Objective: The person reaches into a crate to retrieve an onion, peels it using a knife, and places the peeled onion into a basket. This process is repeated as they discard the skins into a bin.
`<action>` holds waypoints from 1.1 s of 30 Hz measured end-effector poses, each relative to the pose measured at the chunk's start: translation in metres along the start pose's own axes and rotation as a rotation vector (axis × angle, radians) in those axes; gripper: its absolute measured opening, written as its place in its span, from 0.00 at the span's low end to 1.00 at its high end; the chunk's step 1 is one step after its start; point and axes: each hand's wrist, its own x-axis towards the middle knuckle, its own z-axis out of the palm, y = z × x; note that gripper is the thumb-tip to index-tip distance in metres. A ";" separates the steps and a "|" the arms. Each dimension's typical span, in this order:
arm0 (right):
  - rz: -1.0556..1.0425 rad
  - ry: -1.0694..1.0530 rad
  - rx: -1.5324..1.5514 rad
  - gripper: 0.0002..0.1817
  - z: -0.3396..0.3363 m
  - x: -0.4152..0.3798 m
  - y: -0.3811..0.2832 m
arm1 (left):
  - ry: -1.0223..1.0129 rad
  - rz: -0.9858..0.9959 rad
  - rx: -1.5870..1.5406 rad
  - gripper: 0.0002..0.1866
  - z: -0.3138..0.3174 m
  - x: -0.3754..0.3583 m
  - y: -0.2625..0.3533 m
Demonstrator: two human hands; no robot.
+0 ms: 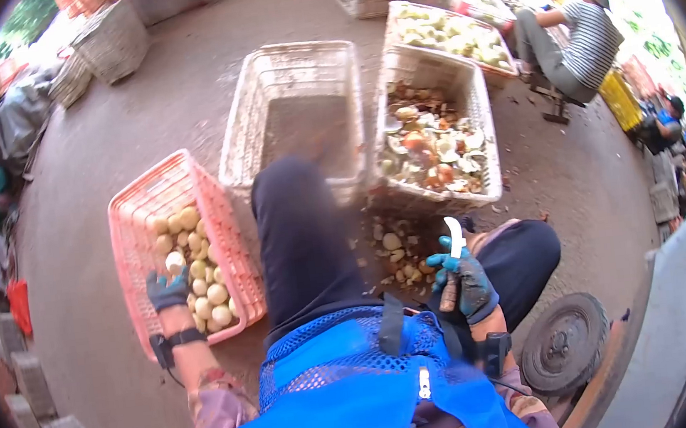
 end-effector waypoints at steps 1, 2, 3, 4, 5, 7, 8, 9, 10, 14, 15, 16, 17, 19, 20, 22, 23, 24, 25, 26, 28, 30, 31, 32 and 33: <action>0.013 -0.014 -0.008 0.30 0.000 -0.004 -0.001 | 0.072 -0.083 -0.061 0.33 0.014 -0.022 0.005; 0.030 -0.036 -0.017 0.30 0.001 -0.007 -0.002 | 0.036 0.081 0.079 0.33 -0.020 0.035 -0.002; 0.071 -0.073 0.002 0.29 0.005 -0.013 -0.004 | -0.001 -0.019 0.004 0.33 0.001 0.006 0.002; 0.065 -0.086 -0.053 0.31 0.010 -0.019 -0.006 | -0.036 -0.122 -0.069 0.33 0.022 -0.028 0.008; 0.061 -0.089 -0.156 0.32 0.013 -0.024 -0.008 | -0.074 -0.121 -0.080 0.30 0.042 -0.049 0.007; 0.025 -0.103 -0.318 0.34 0.012 -0.030 -0.013 | -0.202 -0.147 -0.055 0.26 0.069 -0.067 0.007; 0.023 -0.102 -0.312 0.34 0.016 -0.030 -0.022 | -0.276 -0.182 -0.056 0.24 0.089 -0.083 0.010; -0.073 -0.074 -0.483 0.34 0.022 -0.027 -0.032 | -0.450 -0.137 0.021 0.22 0.104 -0.089 0.009; -0.166 -0.046 -0.650 0.35 0.025 -0.020 -0.040 | -0.619 -0.091 0.104 0.21 0.123 -0.096 0.008; -0.239 0.010 -0.691 0.39 0.033 0.007 -0.076 | -0.776 0.083 0.350 0.22 0.224 -0.140 -0.022; -0.224 0.005 -0.682 0.39 0.029 0.017 -0.077 | -0.806 0.077 0.401 0.22 0.242 -0.135 -0.035; -0.201 -0.022 -0.633 0.37 0.024 0.028 -0.078 | -0.833 0.070 0.452 0.23 0.258 -0.127 -0.048; -0.178 -0.049 -0.586 0.35 0.020 0.039 -0.079 | -0.787 0.085 0.535 0.23 0.272 -0.115 -0.065; -0.160 -0.006 -0.484 0.33 0.014 0.054 -0.072 | -0.813 0.086 0.696 0.23 0.290 -0.078 -0.102; -0.158 0.048 -0.387 0.31 0.014 0.061 -0.069 | -0.810 0.092 0.808 0.22 0.297 -0.062 -0.121; -0.156 0.189 -0.543 0.28 0.019 0.063 -0.069 | -0.732 0.053 1.000 0.24 0.308 -0.034 -0.160; -0.142 0.270 -0.558 0.28 0.019 0.065 -0.068 | -0.699 0.030 1.103 0.22 0.313 -0.025 -0.178; -0.126 0.350 -0.574 0.27 0.019 0.069 -0.067 | -0.690 0.001 1.170 0.20 0.317 -0.013 -0.196; -0.101 0.350 -0.571 0.27 0.017 0.073 -0.068 | -0.708 -0.043 1.241 0.21 0.317 0.010 -0.212; -0.113 0.423 -0.633 0.28 0.014 0.076 -0.068 | -0.720 -0.090 1.314 0.22 0.319 0.025 -0.224; -0.220 0.518 -0.794 0.28 0.007 0.085 -0.067 | -0.744 -0.030 1.497 0.18 0.311 0.062 -0.249; -0.134 0.592 -0.726 0.28 0.007 0.091 -0.073 | -0.896 0.075 1.724 0.20 0.296 0.089 -0.275; -0.106 0.591 -0.730 0.28 0.010 0.094 -0.076 | -1.026 -0.001 1.877 0.22 0.295 0.090 -0.283; -0.073 0.589 -0.737 0.28 0.016 0.099 -0.079 | -1.165 -0.083 2.023 0.24 0.295 0.089 -0.290; -0.041 0.588 -0.740 0.27 0.018 0.103 -0.079 | -1.262 -0.061 2.077 0.27 0.278 0.102 -0.307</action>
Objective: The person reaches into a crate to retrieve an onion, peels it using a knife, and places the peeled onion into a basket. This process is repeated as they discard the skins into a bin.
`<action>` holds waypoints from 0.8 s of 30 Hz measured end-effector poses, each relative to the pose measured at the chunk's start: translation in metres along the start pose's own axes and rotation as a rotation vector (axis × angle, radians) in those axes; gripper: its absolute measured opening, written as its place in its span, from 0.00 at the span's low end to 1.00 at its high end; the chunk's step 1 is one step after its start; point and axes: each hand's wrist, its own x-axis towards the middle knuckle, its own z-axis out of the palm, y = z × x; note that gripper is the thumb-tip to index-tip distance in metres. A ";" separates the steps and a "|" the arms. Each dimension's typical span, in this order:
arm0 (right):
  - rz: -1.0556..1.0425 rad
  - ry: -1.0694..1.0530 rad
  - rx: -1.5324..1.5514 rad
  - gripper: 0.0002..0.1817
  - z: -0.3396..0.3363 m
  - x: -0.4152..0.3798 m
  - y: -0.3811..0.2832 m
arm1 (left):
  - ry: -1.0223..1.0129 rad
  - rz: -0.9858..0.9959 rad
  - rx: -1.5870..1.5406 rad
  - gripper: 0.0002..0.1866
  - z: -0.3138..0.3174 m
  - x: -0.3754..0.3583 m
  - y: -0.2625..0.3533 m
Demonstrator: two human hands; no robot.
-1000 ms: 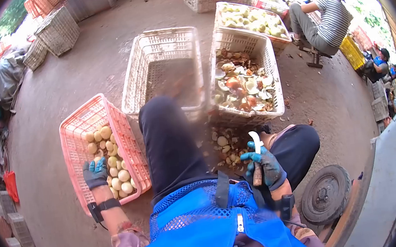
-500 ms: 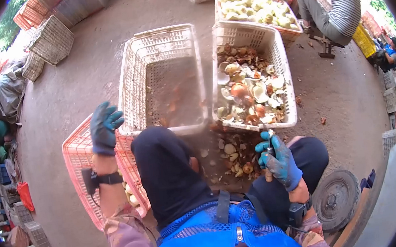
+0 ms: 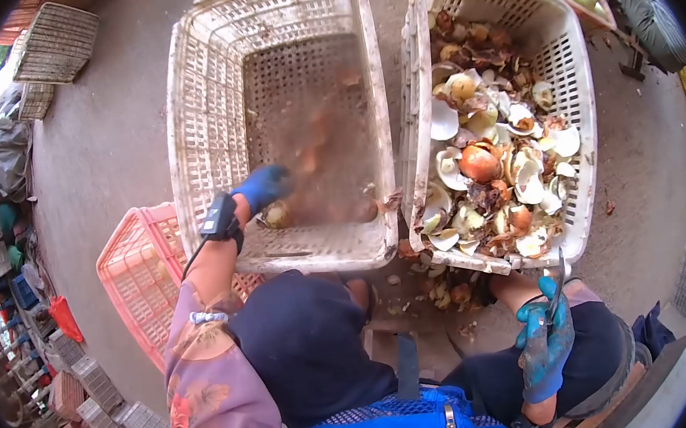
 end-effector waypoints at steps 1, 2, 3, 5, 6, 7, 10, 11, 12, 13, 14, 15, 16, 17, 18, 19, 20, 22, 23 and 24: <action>0.020 -0.002 -0.005 0.27 0.002 0.003 0.002 | -0.093 0.074 0.208 0.27 0.004 -0.010 0.030; -0.009 -0.020 -0.047 0.27 0.004 0.005 0.003 | -0.158 0.102 0.448 0.27 0.015 -0.022 0.073; -0.029 -0.034 -0.098 0.27 0.004 0.007 0.004 | -0.234 0.141 0.681 0.26 0.029 -0.024 0.098; -0.005 -0.024 -0.119 0.26 0.005 0.008 0.005 | -0.215 0.164 0.668 0.25 0.056 -0.004 0.061; 0.010 -0.015 -0.129 0.26 0.005 0.008 0.006 | -0.185 0.184 0.662 0.24 0.069 0.005 0.039; 0.017 -0.016 -0.131 0.26 0.006 0.007 0.007 | -0.193 0.183 0.660 0.24 0.071 0.005 0.043; -0.002 -0.019 -0.147 0.26 0.008 0.006 0.004 | -0.315 0.066 0.686 0.21 0.050 -0.002 0.083; -0.005 -0.042 -0.131 0.26 0.008 0.007 -0.001 | -0.260 0.024 0.613 0.21 0.038 -0.008 0.096; -0.010 -0.063 -0.113 0.26 0.008 0.006 -0.004 | -0.203 -0.018 0.541 0.20 0.029 -0.013 0.101; -0.020 -0.059 -0.108 0.26 0.007 0.005 -0.006 | -0.193 -0.014 0.545 0.20 0.025 -0.010 0.086; 0.006 -0.109 -0.046 0.25 0.007 0.004 -0.007 | -0.074 -0.087 -0.045 0.21 0.021 -0.003 0.060; 0.028 -0.157 0.018 0.25 0.008 0.003 -0.008 | 0.045 -0.140 -0.635 0.22 0.013 -0.001 0.050; 0.007 -0.152 0.028 0.25 0.009 0.001 -0.011 | 0.077 -0.088 -0.830 0.25 0.004 -0.007 0.054; -0.005 -0.189 0.034 0.25 0.012 -0.003 -0.014 | 0.093 -0.070 -0.824 0.25 -0.006 -0.025 0.073; -0.020 -0.226 0.039 0.25 0.014 -0.006 -0.016 | 0.008 0.096 -1.084 0.22 -0.016 -0.047 0.091; -0.046 -0.225 0.050 0.25 0.015 -0.009 -0.017 | -0.087 0.274 -1.334 0.20 -0.023 -0.069 0.112; -0.093 -0.272 0.022 0.24 0.016 -0.011 -0.016 | -0.075 0.299 -1.321 0.20 -0.025 -0.086 0.127; -0.183 -0.344 0.087 0.22 0.020 -0.019 -0.018 | 0.082 0.346 -1.473 0.28 -0.021 -0.117 0.157; -0.208 -0.336 0.096 0.22 0.023 -0.020 -0.018 | 0.085 0.374 -1.462 0.28 -0.019 -0.132 0.171; -0.274 -0.373 0.141 0.22 0.025 -0.020 -0.020 | 0.126 0.301 -1.581 0.27 -0.016 -0.148 0.183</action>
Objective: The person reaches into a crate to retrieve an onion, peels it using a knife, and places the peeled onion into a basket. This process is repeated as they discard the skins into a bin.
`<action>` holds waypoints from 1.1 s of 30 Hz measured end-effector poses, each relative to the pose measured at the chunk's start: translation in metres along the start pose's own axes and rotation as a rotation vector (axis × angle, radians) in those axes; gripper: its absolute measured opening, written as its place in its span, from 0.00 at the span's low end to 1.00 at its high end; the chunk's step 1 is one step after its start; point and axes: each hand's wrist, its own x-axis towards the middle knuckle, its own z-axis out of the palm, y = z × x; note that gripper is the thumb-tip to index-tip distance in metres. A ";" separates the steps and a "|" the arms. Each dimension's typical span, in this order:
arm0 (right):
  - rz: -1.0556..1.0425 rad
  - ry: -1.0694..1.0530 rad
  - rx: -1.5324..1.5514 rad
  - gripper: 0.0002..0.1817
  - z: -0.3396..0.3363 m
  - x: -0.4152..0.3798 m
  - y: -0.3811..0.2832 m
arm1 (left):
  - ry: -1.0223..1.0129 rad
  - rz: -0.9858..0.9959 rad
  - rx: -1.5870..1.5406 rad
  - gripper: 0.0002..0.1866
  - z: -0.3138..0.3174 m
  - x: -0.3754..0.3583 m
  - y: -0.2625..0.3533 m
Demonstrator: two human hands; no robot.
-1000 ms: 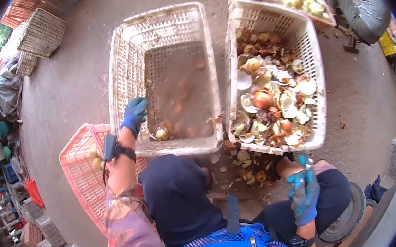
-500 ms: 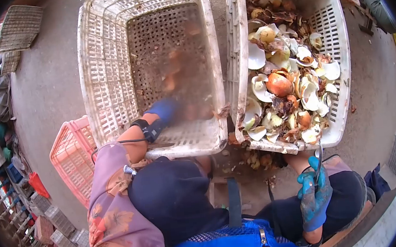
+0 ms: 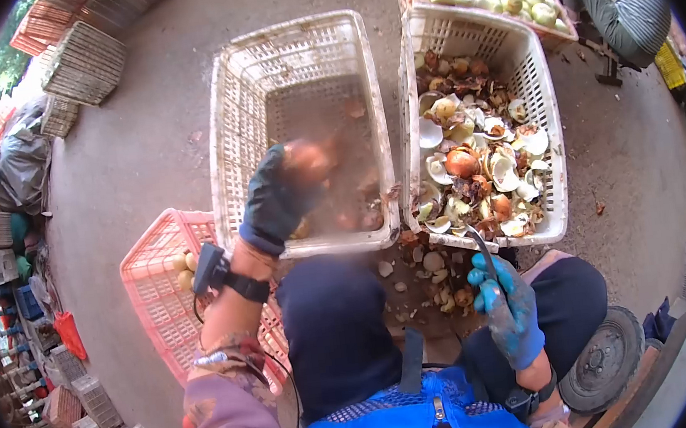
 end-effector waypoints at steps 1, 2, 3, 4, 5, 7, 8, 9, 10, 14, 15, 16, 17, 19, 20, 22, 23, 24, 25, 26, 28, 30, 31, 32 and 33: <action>-0.069 -0.034 0.039 0.21 0.002 0.000 -0.004 | 0.088 -0.022 -0.102 0.27 0.012 -0.017 0.003; -0.071 -0.034 0.063 0.19 0.005 0.000 -0.017 | -0.054 -0.021 -0.048 0.27 0.025 -0.036 0.010; -0.096 -0.025 0.072 0.19 0.009 -0.002 -0.025 | -0.073 -0.006 -0.033 0.27 0.040 -0.055 0.016; -0.139 -0.056 0.082 0.18 0.013 -0.005 -0.031 | -0.112 -0.036 -0.127 0.27 0.056 -0.071 0.018; -0.180 -0.080 0.091 0.18 0.017 -0.007 -0.036 | -0.154 -0.073 -0.219 0.27 0.069 -0.083 0.017; -0.364 -0.022 -0.061 0.17 0.024 -0.011 -0.043 | -0.152 0.130 0.059 0.27 0.085 -0.096 0.001; -0.531 0.021 -0.202 0.18 0.027 -0.012 -0.045 | -0.073 0.137 -0.021 0.27 0.097 -0.105 -0.006; -0.691 0.068 -0.348 0.19 0.029 -0.014 -0.049 | 0.007 0.139 -0.101 0.26 0.106 -0.114 -0.011; -0.716 0.082 -0.456 0.20 0.029 -0.018 -0.061 | -0.067 0.076 -0.106 0.24 0.115 -0.124 -0.014; -0.846 0.155 -0.480 0.21 0.024 -0.018 -0.048 | -0.109 0.093 -0.085 0.19 0.125 -0.134 -0.050; -0.837 0.163 -0.478 0.21 0.021 -0.019 -0.043 | -0.111 0.083 -0.080 0.19 0.126 -0.136 -0.057; -0.828 0.145 -0.571 0.22 0.017 -0.020 -0.039 | -0.117 0.015 -0.130 0.19 0.136 -0.141 -0.061; -0.817 0.127 -0.665 0.23 0.014 -0.021 -0.034 | -0.122 -0.052 -0.182 0.18 0.144 -0.143 -0.066; -0.777 0.127 -0.702 0.24 0.008 -0.020 -0.021 | -0.065 -0.022 -0.119 0.20 0.145 -0.138 -0.083; -0.783 0.118 -0.707 0.24 0.005 -0.021 -0.018 | -0.103 -0.056 -0.136 0.21 0.142 -0.136 -0.089; -0.785 0.107 -0.705 0.24 0.002 -0.021 -0.013 | -0.134 -0.092 -0.149 0.22 0.132 -0.128 -0.098; -0.776 0.101 -0.807 0.26 -0.001 -0.021 -0.011 | -0.106 -0.113 -0.158 0.22 0.128 -0.121 -0.101; -0.764 0.095 -0.909 0.29 -0.004 -0.021 -0.010 | -0.078 -0.135 -0.168 0.22 0.125 -0.116 -0.105; -0.758 0.097 -0.908 0.29 -0.008 -0.021 -0.009 | -0.077 -0.142 -0.165 0.22 0.126 -0.117 -0.105; -0.783 0.078 -0.941 0.30 -0.011 -0.020 -0.008 | -0.111 -0.189 -0.208 0.19 0.129 -0.116 -0.106; -0.802 0.054 -0.976 0.30 -0.016 -0.018 -0.008 | -0.140 -0.242 -0.253 0.18 0.123 -0.108 -0.117; -0.794 0.104 -0.944 0.33 -0.017 -0.017 -0.010 | -0.103 0.115 0.307 0.18 0.097 -0.089 -0.141; -0.790 0.101 -0.942 0.33 -0.020 -0.016 -0.008 | -0.099 0.111 0.308 0.18 0.102 -0.092 -0.139; -0.742 0.017 -0.949 0.33 -0.024 -0.015 -0.006 | -0.098 0.070 0.352 0.20 0.109 -0.097 -0.134; -0.694 -0.065 -0.955 0.33 -0.027 -0.015 -0.004 | -0.098 0.028 0.397 0.22 0.113 -0.099 -0.132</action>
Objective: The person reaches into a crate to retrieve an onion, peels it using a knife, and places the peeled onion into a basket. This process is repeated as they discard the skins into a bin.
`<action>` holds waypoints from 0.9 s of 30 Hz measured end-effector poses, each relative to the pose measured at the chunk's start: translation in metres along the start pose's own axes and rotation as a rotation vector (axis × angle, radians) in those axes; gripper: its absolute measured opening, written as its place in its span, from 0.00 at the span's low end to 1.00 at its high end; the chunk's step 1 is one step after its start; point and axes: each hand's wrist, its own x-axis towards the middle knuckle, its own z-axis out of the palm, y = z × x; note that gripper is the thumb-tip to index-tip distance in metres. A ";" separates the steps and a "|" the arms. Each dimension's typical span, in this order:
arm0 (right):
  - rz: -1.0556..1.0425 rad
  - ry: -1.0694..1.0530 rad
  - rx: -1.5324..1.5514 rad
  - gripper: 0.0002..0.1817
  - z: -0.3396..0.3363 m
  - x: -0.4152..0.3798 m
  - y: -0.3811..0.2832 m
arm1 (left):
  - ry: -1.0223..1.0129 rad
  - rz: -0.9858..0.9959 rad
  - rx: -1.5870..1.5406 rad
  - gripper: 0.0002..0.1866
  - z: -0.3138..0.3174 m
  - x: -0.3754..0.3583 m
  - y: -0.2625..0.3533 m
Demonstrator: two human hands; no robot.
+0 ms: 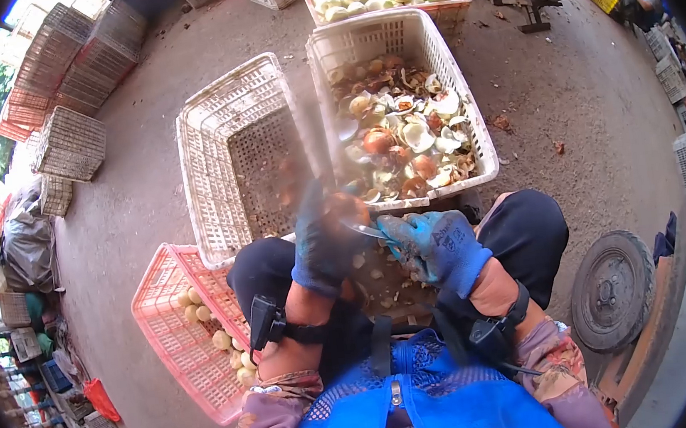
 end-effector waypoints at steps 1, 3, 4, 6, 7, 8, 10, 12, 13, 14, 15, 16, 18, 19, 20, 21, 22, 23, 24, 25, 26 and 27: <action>0.004 -0.003 0.003 0.33 0.002 -0.002 0.002 | 0.001 -0.006 0.000 0.22 -0.001 0.002 -0.001; -0.014 0.044 0.038 0.31 0.005 -0.004 0.005 | -0.027 0.019 -0.024 0.22 -0.004 0.006 0.001; -0.014 0.040 0.038 0.31 0.005 -0.004 0.005 | -0.026 0.016 -0.027 0.22 -0.005 0.007 0.003; -0.030 0.048 -0.002 0.31 0.003 -0.003 0.003 | -0.069 -0.178 -0.402 0.24 -0.003 0.006 0.008; -0.027 0.046 0.000 0.31 0.003 -0.003 0.002 | -0.068 -0.182 -0.402 0.24 -0.004 0.006 0.005; -0.003 0.052 -0.046 0.28 0.003 -0.002 0.000 | -0.055 -0.098 -0.277 0.24 -0.006 0.007 -0.001; 0.024 0.058 -0.092 0.25 0.006 -0.001 -0.004 | -0.044 -0.018 -0.151 0.25 -0.008 0.009 -0.008; 0.099 -0.021 -0.184 0.13 0.010 0.000 -0.006 | -0.037 -0.056 -0.060 0.27 -0.010 0.012 -0.014; 0.101 -0.022 -0.183 0.13 0.009 0.000 -0.006 | -0.037 -0.059 -0.060 0.27 -0.014 0.015 -0.018; 0.106 -0.039 -0.157 0.11 0.008 0.001 -0.006 | -0.058 0.065 0.193 0.18 -0.020 0.018 -0.021; 0.111 -0.056 -0.131 0.09 0.007 0.002 -0.006 | -0.078 0.190 0.446 0.24 -0.026 0.021 -0.023; 0.113 -0.055 -0.129 0.09 0.007 0.003 -0.006 | -0.079 0.188 0.448 0.24 -0.027 0.020 -0.021; 0.141 -0.107 -0.102 0.08 0.011 0.001 -0.005 | -0.166 -0.127 -0.241 0.28 -0.025 0.017 -0.020; 0.144 -0.106 -0.103 0.08 0.016 -0.001 -0.005 | -0.169 -0.129 -0.241 0.28 -0.017 0.015 -0.018; 0.171 -0.034 0.040 0.08 0.022 -0.003 -0.003 | -0.072 0.131 0.123 0.20 -0.004 0.010 -0.014; 0.194 0.038 0.184 0.09 0.025 -0.003 -0.003 | 0.030 0.392 0.486 0.23 0.006 0.007 -0.008; 0.192 0.040 0.183 0.09 0.023 -0.002 -0.005 | 0.030 0.395 0.485 0.23 0.011 0.002 -0.004; 0.202 0.067 0.304 0.09 0.020 0.000 -0.009 | -0.012 0.280 0.139 0.23 0.014 -0.005 -0.002; 0.212 0.094 0.427 0.09 0.018 0.000 -0.012 | -0.053 0.159 -0.205 0.24 0.016 -0.009 -0.001; 0.211 0.095 0.428 0.09 0.018 0.000 -0.015 | -0.052 0.160 -0.204 0.24 0.015 -0.007 -0.004; 0.189 0.162 0.402 0.10 0.018 -0.001 -0.018 | 0.049 0.370 0.313 0.25 0.012 0.000 -0.008; 0.167 0.229 0.374 0.10 0.018 -0.001 -0.019 | 0.151 0.568 0.833 0.26 0.010 0.006 -0.014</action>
